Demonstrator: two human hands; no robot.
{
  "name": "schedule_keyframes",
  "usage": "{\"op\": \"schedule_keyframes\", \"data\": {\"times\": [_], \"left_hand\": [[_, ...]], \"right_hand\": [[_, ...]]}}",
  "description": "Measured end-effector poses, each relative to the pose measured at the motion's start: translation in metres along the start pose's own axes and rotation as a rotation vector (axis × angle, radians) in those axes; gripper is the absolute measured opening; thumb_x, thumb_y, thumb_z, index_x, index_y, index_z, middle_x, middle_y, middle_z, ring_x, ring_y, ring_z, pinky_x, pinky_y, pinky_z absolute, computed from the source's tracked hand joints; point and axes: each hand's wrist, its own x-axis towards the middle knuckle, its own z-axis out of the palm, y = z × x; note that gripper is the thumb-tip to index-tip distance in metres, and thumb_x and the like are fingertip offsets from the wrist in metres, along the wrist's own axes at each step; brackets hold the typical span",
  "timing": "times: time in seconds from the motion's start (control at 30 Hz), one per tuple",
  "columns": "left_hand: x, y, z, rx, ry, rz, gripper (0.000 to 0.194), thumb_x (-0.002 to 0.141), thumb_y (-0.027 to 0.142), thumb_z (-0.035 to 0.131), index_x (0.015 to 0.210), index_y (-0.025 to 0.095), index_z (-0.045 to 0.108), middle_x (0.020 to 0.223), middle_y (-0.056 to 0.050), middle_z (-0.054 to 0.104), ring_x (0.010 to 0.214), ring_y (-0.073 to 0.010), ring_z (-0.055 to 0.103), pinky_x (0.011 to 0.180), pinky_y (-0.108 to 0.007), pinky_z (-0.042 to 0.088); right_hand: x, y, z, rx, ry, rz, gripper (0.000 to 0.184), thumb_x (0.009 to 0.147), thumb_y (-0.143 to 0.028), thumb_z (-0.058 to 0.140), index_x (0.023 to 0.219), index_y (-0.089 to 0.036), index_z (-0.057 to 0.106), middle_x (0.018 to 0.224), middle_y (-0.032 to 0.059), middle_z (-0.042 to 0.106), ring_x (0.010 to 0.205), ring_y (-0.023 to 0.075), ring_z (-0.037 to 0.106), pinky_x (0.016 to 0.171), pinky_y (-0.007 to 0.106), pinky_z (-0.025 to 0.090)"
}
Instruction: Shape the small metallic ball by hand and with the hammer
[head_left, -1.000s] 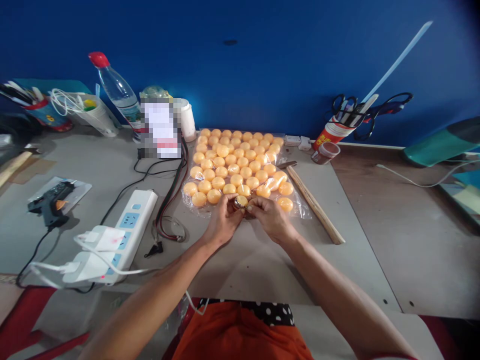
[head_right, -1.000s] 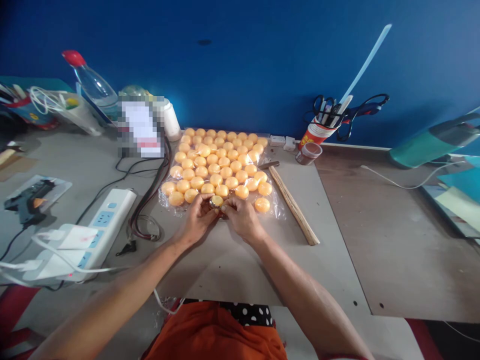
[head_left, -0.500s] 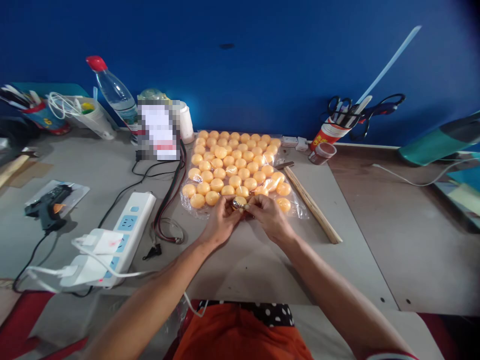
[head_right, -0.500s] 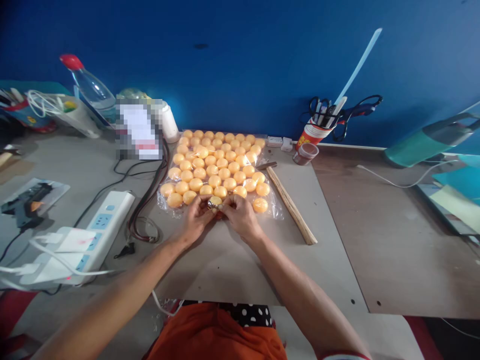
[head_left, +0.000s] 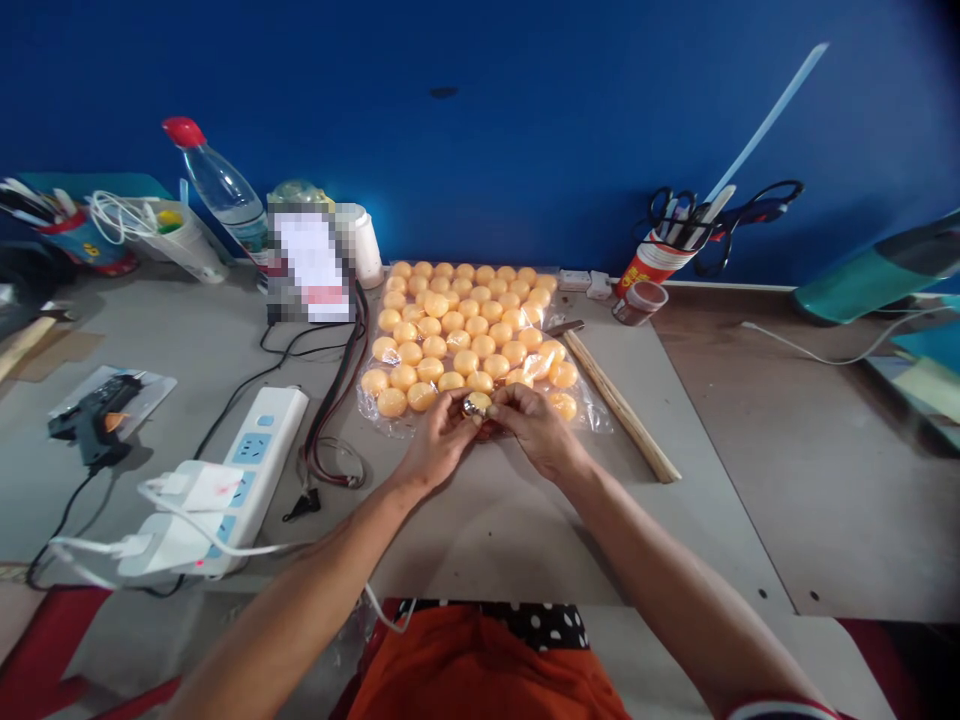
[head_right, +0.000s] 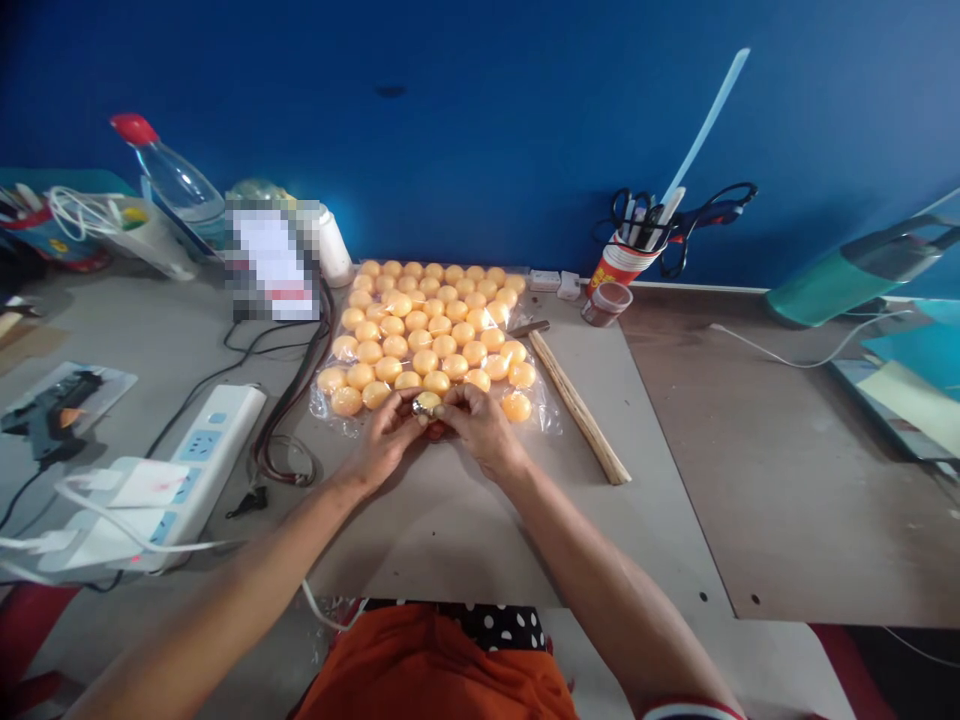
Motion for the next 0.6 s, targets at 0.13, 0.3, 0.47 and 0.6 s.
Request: {"op": "schedule_keyframes", "data": {"times": [0.13, 0.3, 0.47, 0.6], "left_hand": [[0.0001, 0.0019, 0.0016, -0.087, -0.018, -0.057, 0.047, 0.071, 0.041, 0.082, 0.106, 0.018, 0.061, 0.096, -0.004, 0.069, 0.081, -0.0165, 0.066, 0.075, -0.032, 0.056], [-0.0012, 0.004, 0.0016, -0.132, -0.027, -0.043, 0.043, 0.074, 0.039, 0.078, 0.109, 0.019, 0.061, 0.105, -0.006, 0.069, 0.091, -0.0184, 0.066, 0.083, -0.035, 0.057], [-0.0023, 0.0063, 0.0027, -0.123, -0.061, -0.06, 0.042, 0.075, 0.034, 0.075, 0.113, 0.02, 0.063, 0.111, -0.008, 0.068, 0.099, -0.0227, 0.067, 0.086, -0.039, 0.058], [-0.0021, 0.0072, 0.0033, -0.114, -0.06, -0.061, 0.041, 0.074, 0.032, 0.074, 0.112, 0.02, 0.064, 0.11, -0.007, 0.069, 0.098, -0.0227, 0.067, 0.089, -0.041, 0.058]], "right_hand": [[-0.0013, -0.0019, -0.0032, 0.047, -0.022, -0.016, 0.036, 0.069, -0.048, 0.078, 0.081, -0.02, 0.057, 0.069, -0.0019, 0.062, 0.062, 0.014, 0.058, 0.064, 0.032, 0.052], [-0.0026, -0.0056, -0.0046, -0.006, -0.066, -0.041, 0.044, 0.063, -0.031, 0.081, 0.102, -0.02, 0.064, 0.084, 0.0002, 0.067, 0.076, 0.0159, 0.062, 0.072, 0.031, 0.054], [0.0013, -0.0011, -0.0068, -0.219, -0.064, -0.108, 0.042, 0.067, -0.024, 0.075, 0.108, -0.02, 0.069, 0.096, 0.0039, 0.07, 0.088, 0.0196, 0.064, 0.079, 0.034, 0.055], [0.003, 0.001, -0.0088, -0.286, -0.075, -0.149, 0.037, 0.07, -0.025, 0.072, 0.107, -0.02, 0.07, 0.097, 0.0046, 0.07, 0.089, 0.0205, 0.065, 0.08, 0.035, 0.056]]}}
